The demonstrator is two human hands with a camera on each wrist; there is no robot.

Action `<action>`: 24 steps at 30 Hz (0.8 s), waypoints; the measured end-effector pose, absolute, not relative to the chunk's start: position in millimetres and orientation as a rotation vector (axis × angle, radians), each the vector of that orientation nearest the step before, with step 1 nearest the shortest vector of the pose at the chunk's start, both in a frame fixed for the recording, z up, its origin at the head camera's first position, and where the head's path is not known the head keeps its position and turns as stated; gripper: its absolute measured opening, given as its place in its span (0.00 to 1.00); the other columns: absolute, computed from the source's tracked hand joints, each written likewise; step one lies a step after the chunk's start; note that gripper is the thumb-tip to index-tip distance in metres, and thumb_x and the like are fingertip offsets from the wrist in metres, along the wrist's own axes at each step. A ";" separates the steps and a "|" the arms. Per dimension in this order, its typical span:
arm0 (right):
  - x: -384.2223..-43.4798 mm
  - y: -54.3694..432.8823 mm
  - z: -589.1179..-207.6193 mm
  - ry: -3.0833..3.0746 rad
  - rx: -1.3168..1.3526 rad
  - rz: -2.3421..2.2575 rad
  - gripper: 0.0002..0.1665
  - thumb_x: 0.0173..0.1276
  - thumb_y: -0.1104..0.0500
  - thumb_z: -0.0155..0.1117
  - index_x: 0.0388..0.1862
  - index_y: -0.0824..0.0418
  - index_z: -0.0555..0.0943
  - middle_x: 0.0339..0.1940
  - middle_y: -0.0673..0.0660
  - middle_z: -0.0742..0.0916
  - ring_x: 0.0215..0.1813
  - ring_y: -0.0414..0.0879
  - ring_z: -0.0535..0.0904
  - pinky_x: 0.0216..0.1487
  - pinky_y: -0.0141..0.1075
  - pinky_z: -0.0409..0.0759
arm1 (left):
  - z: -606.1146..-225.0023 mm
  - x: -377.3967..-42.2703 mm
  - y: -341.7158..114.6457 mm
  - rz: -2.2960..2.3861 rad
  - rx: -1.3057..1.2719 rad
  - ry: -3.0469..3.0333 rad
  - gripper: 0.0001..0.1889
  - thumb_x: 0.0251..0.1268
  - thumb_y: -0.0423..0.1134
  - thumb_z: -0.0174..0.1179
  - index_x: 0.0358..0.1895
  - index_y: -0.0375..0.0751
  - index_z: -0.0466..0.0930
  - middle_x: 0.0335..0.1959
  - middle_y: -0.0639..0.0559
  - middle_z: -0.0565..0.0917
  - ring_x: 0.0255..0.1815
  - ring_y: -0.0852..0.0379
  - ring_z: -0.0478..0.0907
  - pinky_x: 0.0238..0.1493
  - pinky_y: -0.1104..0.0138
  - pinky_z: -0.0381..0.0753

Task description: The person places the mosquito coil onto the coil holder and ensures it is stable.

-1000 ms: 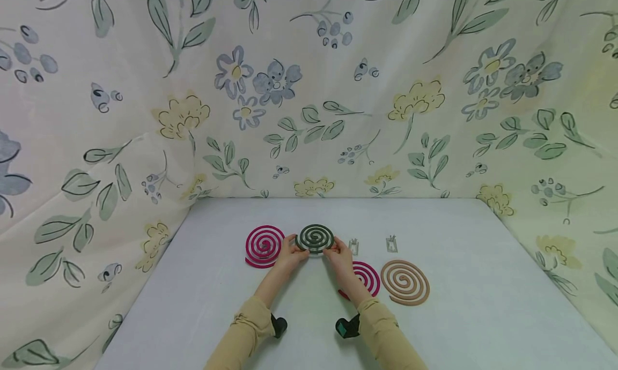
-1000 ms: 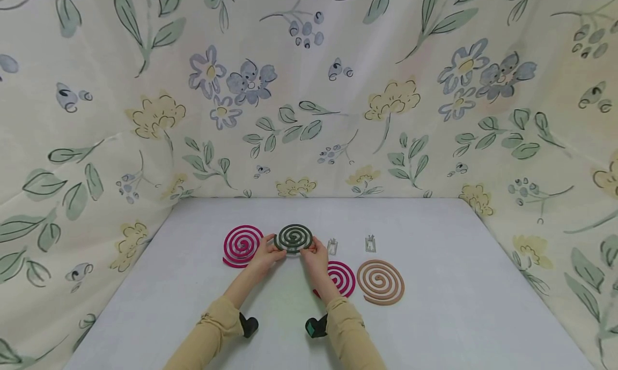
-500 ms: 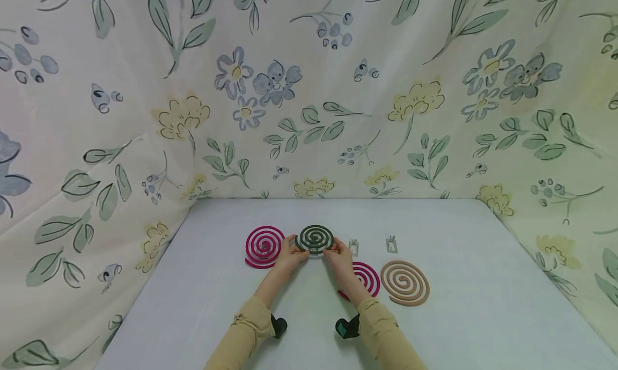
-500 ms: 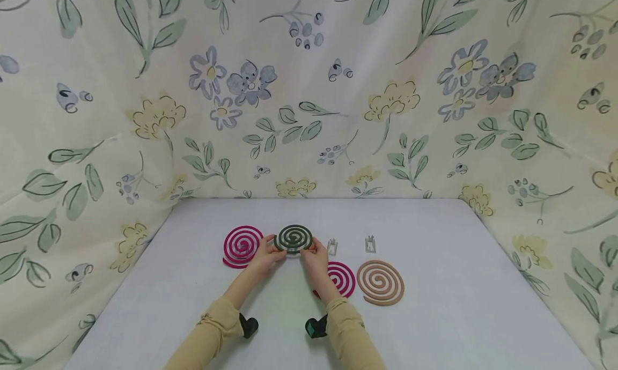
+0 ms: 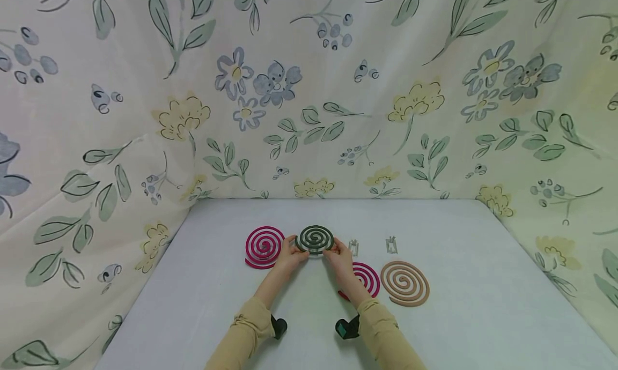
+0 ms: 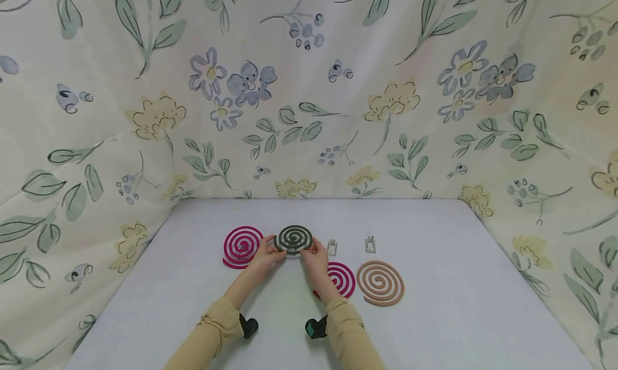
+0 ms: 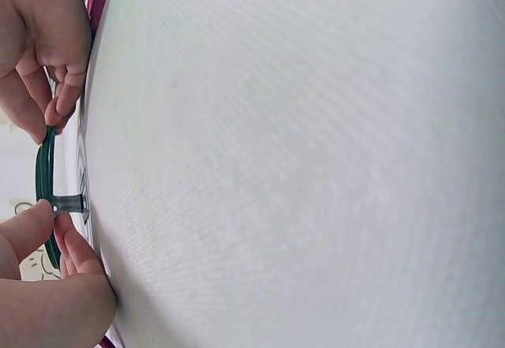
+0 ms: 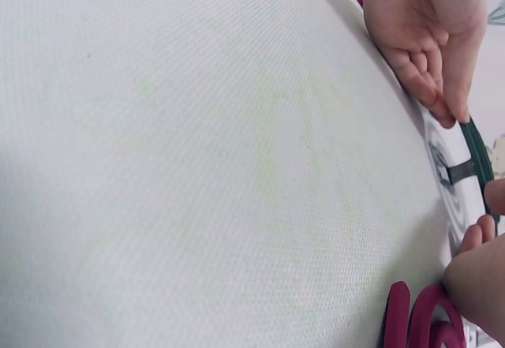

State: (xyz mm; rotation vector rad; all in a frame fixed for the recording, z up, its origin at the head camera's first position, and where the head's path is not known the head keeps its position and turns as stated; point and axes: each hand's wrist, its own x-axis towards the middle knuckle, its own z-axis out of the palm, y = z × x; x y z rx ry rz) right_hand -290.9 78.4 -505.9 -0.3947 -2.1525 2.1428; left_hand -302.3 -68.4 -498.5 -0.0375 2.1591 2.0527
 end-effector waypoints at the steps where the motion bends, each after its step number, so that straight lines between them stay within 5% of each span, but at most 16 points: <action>1: -291.4 78.6 -506.9 -2.153 -0.394 2.142 0.34 0.61 0.70 0.59 0.67 0.76 0.63 0.40 0.61 0.76 0.35 0.38 0.68 0.32 0.21 0.68 | -502.7 -304.9 -68.3 2.054 -0.039 2.164 0.37 0.59 0.25 0.59 0.69 0.29 0.48 0.26 0.55 0.74 0.29 0.65 0.70 0.37 0.75 0.70; 10: -291.6 79.0 -507.1 -2.144 -0.399 2.148 0.35 0.61 0.70 0.60 0.67 0.77 0.62 0.42 0.64 0.76 0.36 0.40 0.69 0.32 0.23 0.69 | -491.5 -297.5 -68.8 2.058 -0.034 2.155 0.36 0.59 0.23 0.58 0.68 0.26 0.48 0.27 0.51 0.75 0.28 0.65 0.70 0.36 0.76 0.71; 17: -301.8 83.5 -532.7 -2.079 -0.280 2.146 0.36 0.59 0.65 0.65 0.66 0.72 0.66 0.36 0.57 0.77 0.36 0.42 0.71 0.35 0.29 0.72 | -465.3 -279.2 -68.3 2.057 -0.030 2.150 0.34 0.61 0.23 0.55 0.68 0.24 0.48 0.28 0.49 0.75 0.29 0.65 0.70 0.36 0.76 0.70; 24: -290.4 79.3 -507.7 -2.163 -0.387 2.125 0.34 0.62 0.69 0.59 0.67 0.76 0.63 0.41 0.62 0.76 0.37 0.41 0.70 0.34 0.24 0.71 | -480.5 -290.0 -68.7 2.070 -0.028 2.134 0.35 0.60 0.22 0.56 0.68 0.25 0.47 0.27 0.50 0.74 0.29 0.65 0.70 0.35 0.76 0.70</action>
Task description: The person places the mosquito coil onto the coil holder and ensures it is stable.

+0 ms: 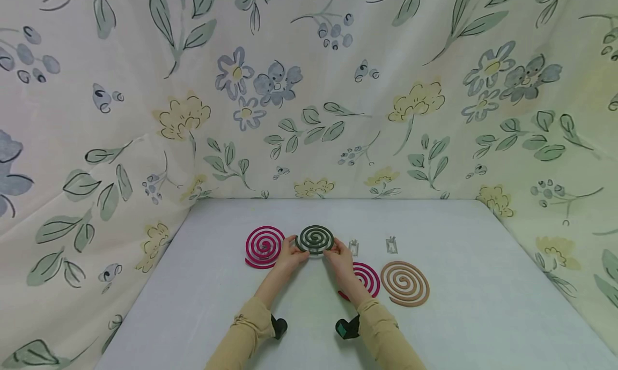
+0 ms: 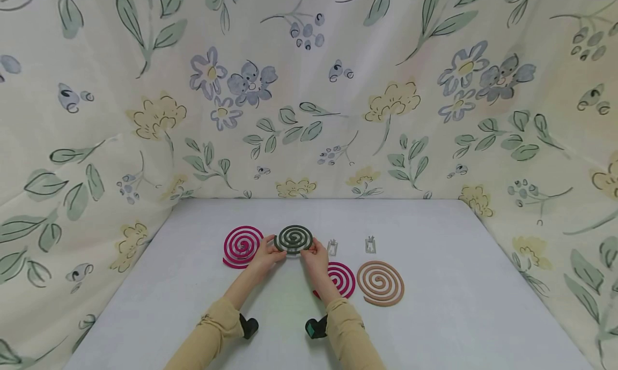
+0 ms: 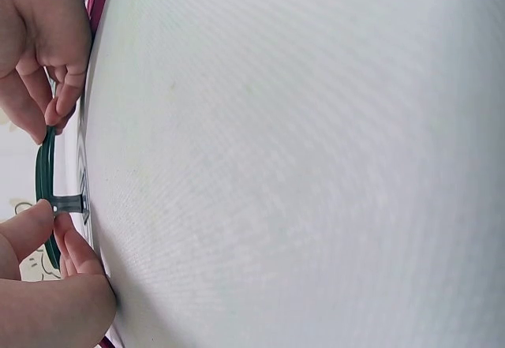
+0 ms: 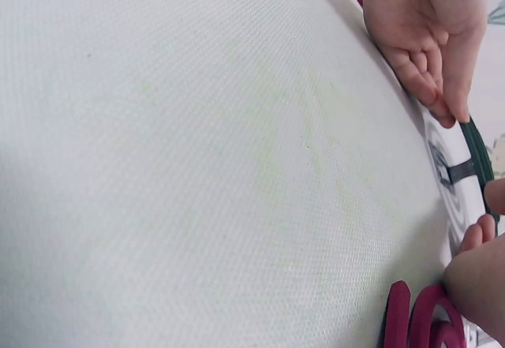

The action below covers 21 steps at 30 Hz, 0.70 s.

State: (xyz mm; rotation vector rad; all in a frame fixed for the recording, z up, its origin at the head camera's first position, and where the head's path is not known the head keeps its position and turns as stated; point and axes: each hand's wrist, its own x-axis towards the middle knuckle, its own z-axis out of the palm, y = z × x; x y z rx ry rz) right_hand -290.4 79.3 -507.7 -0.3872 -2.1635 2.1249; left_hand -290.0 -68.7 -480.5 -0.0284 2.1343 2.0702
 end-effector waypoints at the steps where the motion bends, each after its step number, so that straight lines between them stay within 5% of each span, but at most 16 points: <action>1: -289.3 79.1 -505.7 -2.167 -0.391 2.129 0.34 0.62 0.69 0.58 0.67 0.76 0.62 0.41 0.62 0.76 0.37 0.40 0.69 0.34 0.23 0.70 | -484.9 -292.9 -68.7 2.073 -0.033 2.131 0.36 0.60 0.23 0.57 0.68 0.26 0.47 0.27 0.51 0.74 0.29 0.65 0.70 0.35 0.76 0.70; 9: -291.6 79.2 -507.8 -2.171 -0.422 2.133 0.34 0.62 0.69 0.59 0.67 0.74 0.63 0.42 0.60 0.76 0.37 0.40 0.68 0.33 0.22 0.69 | -501.0 -302.7 -67.8 2.071 -0.060 2.145 0.37 0.60 0.24 0.59 0.69 0.29 0.48 0.26 0.55 0.74 0.28 0.66 0.70 0.35 0.77 0.71; 16: -292.7 79.1 -509.6 -2.163 -0.412 2.125 0.34 0.62 0.70 0.59 0.67 0.74 0.64 0.40 0.59 0.76 0.36 0.39 0.68 0.33 0.21 0.69 | -481.7 -292.1 -67.9 2.052 -0.046 2.154 0.36 0.59 0.22 0.57 0.68 0.25 0.48 0.27 0.50 0.74 0.28 0.63 0.70 0.35 0.75 0.72; 21: -291.4 79.1 -508.1 -2.162 -0.407 2.138 0.34 0.62 0.70 0.59 0.67 0.74 0.63 0.40 0.59 0.76 0.36 0.38 0.68 0.33 0.21 0.69 | -506.7 -306.9 -72.2 2.095 0.005 2.174 0.38 0.57 0.23 0.60 0.69 0.30 0.48 0.27 0.48 0.77 0.31 0.59 0.73 0.40 0.69 0.76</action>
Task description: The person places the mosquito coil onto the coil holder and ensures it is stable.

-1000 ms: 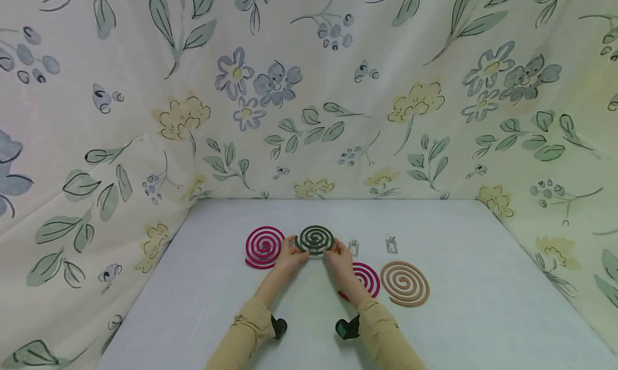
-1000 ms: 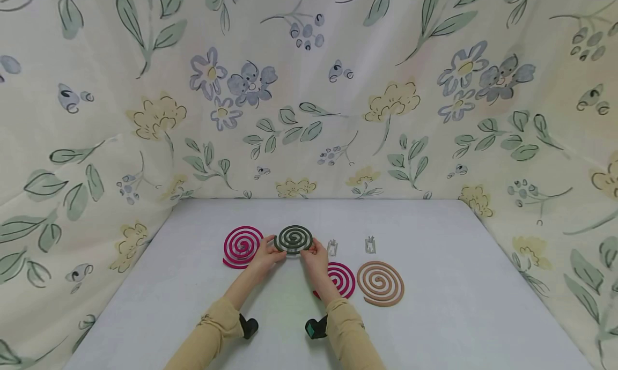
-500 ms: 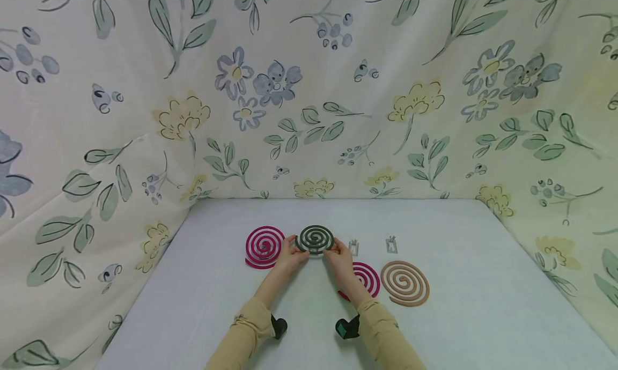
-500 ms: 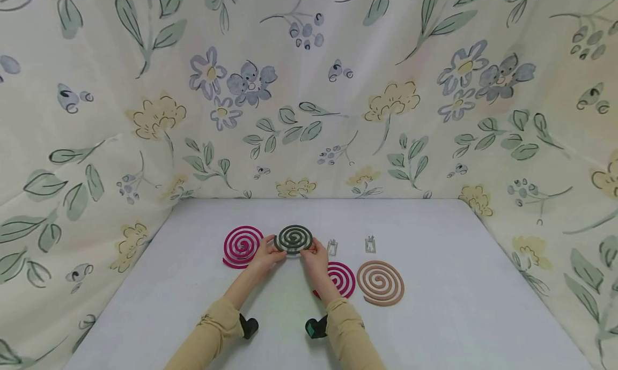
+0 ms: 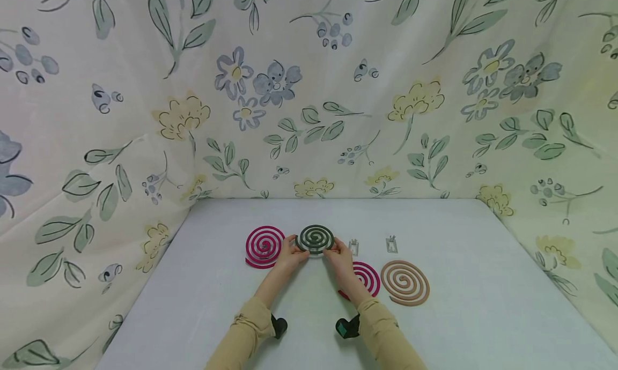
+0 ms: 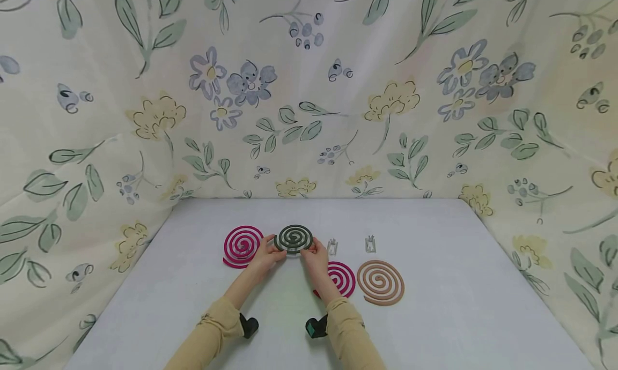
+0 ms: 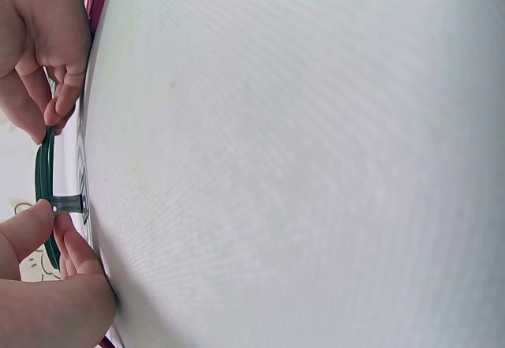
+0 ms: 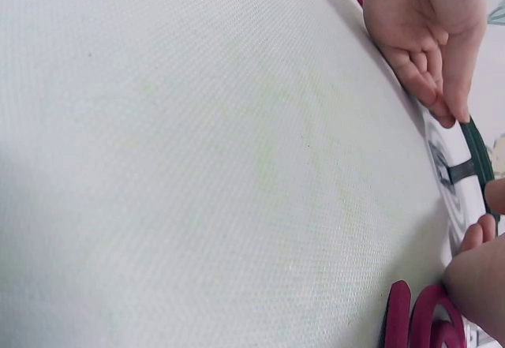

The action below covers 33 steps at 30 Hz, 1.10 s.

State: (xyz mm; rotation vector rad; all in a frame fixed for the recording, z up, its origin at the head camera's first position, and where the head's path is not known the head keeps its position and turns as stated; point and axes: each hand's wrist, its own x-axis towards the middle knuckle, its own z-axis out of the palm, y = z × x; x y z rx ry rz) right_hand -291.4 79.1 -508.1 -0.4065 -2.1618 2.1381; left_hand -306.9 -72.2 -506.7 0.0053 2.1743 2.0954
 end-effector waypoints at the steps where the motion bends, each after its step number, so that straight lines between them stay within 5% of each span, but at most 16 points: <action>1: -291.2 79.2 -507.8 -2.161 -0.405 2.142 0.34 0.63 0.70 0.59 0.67 0.74 0.63 0.41 0.60 0.76 0.36 0.38 0.68 0.33 0.21 0.69 | -527.2 -319.2 -74.5 2.125 0.060 2.169 0.39 0.57 0.26 0.62 0.69 0.33 0.49 0.27 0.48 0.77 0.30 0.59 0.74 0.40 0.69 0.76; 7: -291.7 79.5 -508.7 -2.159 -0.403 2.159 0.34 0.63 0.69 0.59 0.68 0.74 0.62 0.41 0.59 0.76 0.37 0.39 0.68 0.34 0.21 0.69 | -584.4 -352.6 -79.5 2.191 0.187 2.114 0.40 0.57 0.34 0.66 0.68 0.37 0.51 0.26 0.52 0.78 0.28 0.61 0.74 0.34 0.69 0.76; 12: -292.2 79.2 -509.1 -2.161 -0.407 2.155 0.34 0.63 0.69 0.59 0.68 0.74 0.62 0.41 0.58 0.76 0.37 0.38 0.68 0.33 0.21 0.69 | -495.9 -299.0 -69.9 2.071 -0.022 2.157 0.36 0.60 0.25 0.58 0.68 0.27 0.48 0.27 0.51 0.75 0.30 0.63 0.70 0.38 0.73 0.74; 14: -291.2 79.1 -507.8 -2.156 -0.405 2.161 0.35 0.63 0.69 0.59 0.68 0.74 0.62 0.41 0.59 0.76 0.36 0.38 0.68 0.33 0.21 0.69 | -490.4 -295.4 -68.9 2.073 -0.014 2.161 0.36 0.60 0.24 0.58 0.68 0.27 0.48 0.26 0.52 0.75 0.29 0.64 0.70 0.38 0.73 0.74; 20: -291.2 79.5 -508.0 -2.155 -0.404 2.158 0.34 0.63 0.69 0.59 0.68 0.74 0.62 0.41 0.59 0.76 0.36 0.38 0.68 0.33 0.21 0.69 | -570.3 -343.1 -77.8 2.199 0.206 2.140 0.39 0.55 0.33 0.67 0.66 0.38 0.53 0.25 0.53 0.79 0.29 0.62 0.75 0.36 0.69 0.76; 28: -292.0 79.6 -509.2 -2.156 -0.417 2.135 0.34 0.61 0.70 0.59 0.67 0.74 0.64 0.42 0.61 0.77 0.36 0.38 0.68 0.33 0.22 0.68 | -510.4 -310.0 -67.7 2.051 -0.045 2.196 0.37 0.59 0.23 0.59 0.69 0.28 0.47 0.25 0.51 0.74 0.27 0.63 0.70 0.36 0.72 0.74; 33: -292.3 79.6 -509.3 -2.166 -0.401 2.126 0.35 0.61 0.69 0.59 0.67 0.74 0.63 0.42 0.61 0.77 0.36 0.39 0.68 0.33 0.22 0.69 | -572.7 -346.0 -76.9 2.166 0.156 2.145 0.41 0.54 0.32 0.68 0.68 0.39 0.51 0.24 0.52 0.75 0.25 0.61 0.72 0.32 0.68 0.74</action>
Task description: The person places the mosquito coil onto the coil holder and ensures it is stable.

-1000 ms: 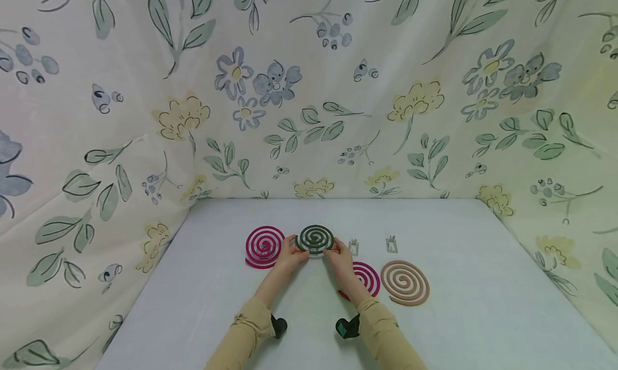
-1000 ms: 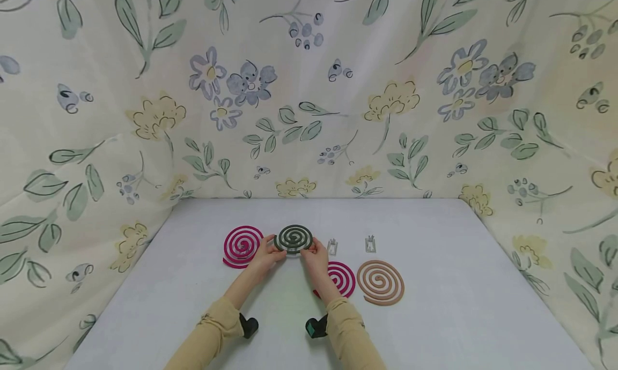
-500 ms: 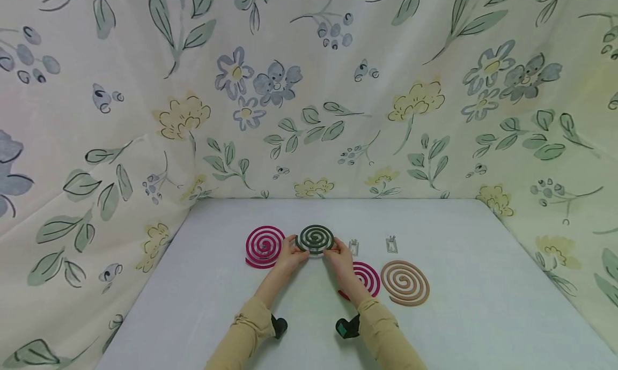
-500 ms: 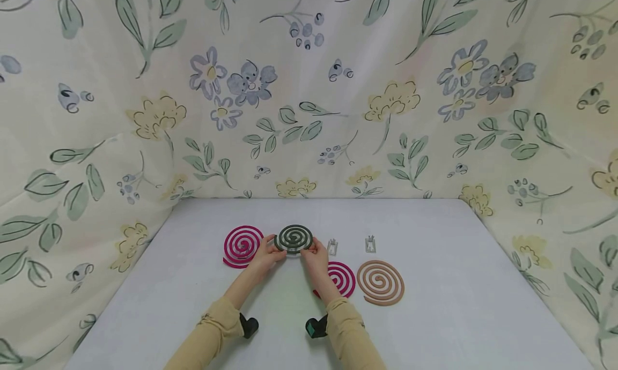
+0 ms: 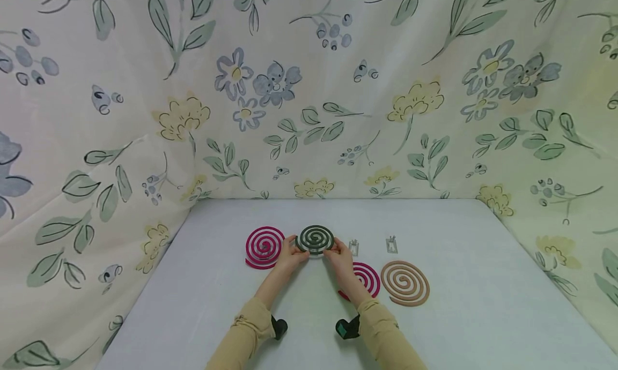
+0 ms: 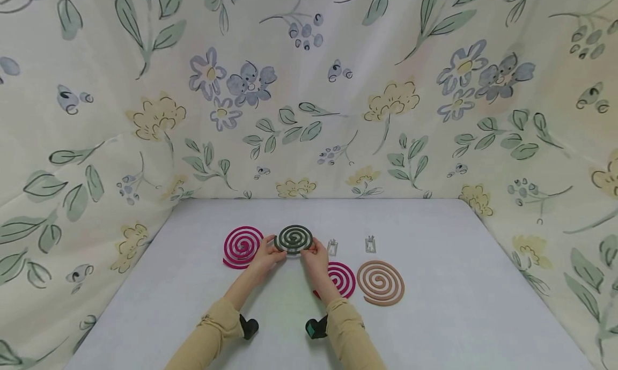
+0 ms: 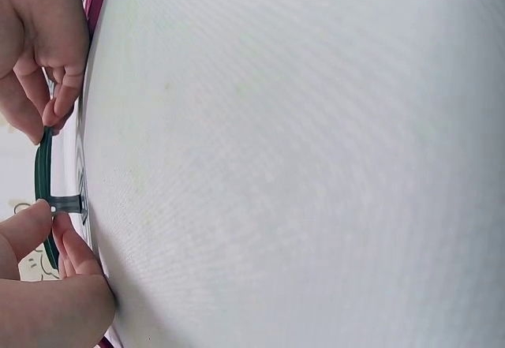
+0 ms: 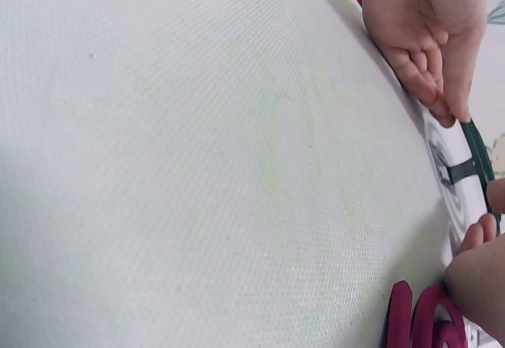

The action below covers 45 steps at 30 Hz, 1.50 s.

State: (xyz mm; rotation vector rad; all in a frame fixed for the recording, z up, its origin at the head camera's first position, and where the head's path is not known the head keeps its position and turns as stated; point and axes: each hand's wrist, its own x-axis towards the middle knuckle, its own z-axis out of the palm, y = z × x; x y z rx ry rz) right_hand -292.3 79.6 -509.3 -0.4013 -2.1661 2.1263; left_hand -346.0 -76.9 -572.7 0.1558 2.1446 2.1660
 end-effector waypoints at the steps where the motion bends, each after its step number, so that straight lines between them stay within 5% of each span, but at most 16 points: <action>1: -292.3 79.7 -509.5 -2.168 -0.398 2.126 0.35 0.61 0.69 0.59 0.67 0.74 0.63 0.41 0.61 0.77 0.36 0.39 0.68 0.33 0.22 0.69 | -585.1 -354.0 -78.3 2.173 0.169 2.139 0.42 0.53 0.33 0.69 0.69 0.41 0.52 0.24 0.51 0.76 0.26 0.60 0.73 0.33 0.66 0.75; 5: -291.5 79.9 -508.8 -2.168 -0.392 2.133 0.35 0.62 0.69 0.59 0.68 0.73 0.63 0.41 0.60 0.77 0.37 0.39 0.68 0.33 0.23 0.68 | -591.5 -358.5 -77.8 2.163 0.158 2.163 0.42 0.53 0.32 0.69 0.68 0.41 0.52 0.26 0.48 0.78 0.27 0.57 0.74 0.36 0.64 0.76; 14: -290.8 79.6 -506.9 -2.175 -0.405 2.126 0.35 0.62 0.68 0.59 0.68 0.71 0.63 0.35 0.52 0.74 0.37 0.40 0.66 0.34 0.24 0.67 | -504.2 -303.3 -68.3 2.060 -0.008 2.210 0.36 0.59 0.24 0.59 0.67 0.27 0.49 0.25 0.52 0.76 0.27 0.65 0.70 0.36 0.74 0.72; 45: -286.8 80.8 -503.3 -2.136 -0.360 2.169 0.36 0.61 0.69 0.59 0.68 0.74 0.62 0.34 0.52 0.72 0.35 0.40 0.65 0.32 0.24 0.67 | -490.7 -295.4 -67.3 2.072 -0.024 2.189 0.37 0.58 0.22 0.58 0.69 0.27 0.49 0.24 0.52 0.73 0.26 0.64 0.69 0.33 0.75 0.70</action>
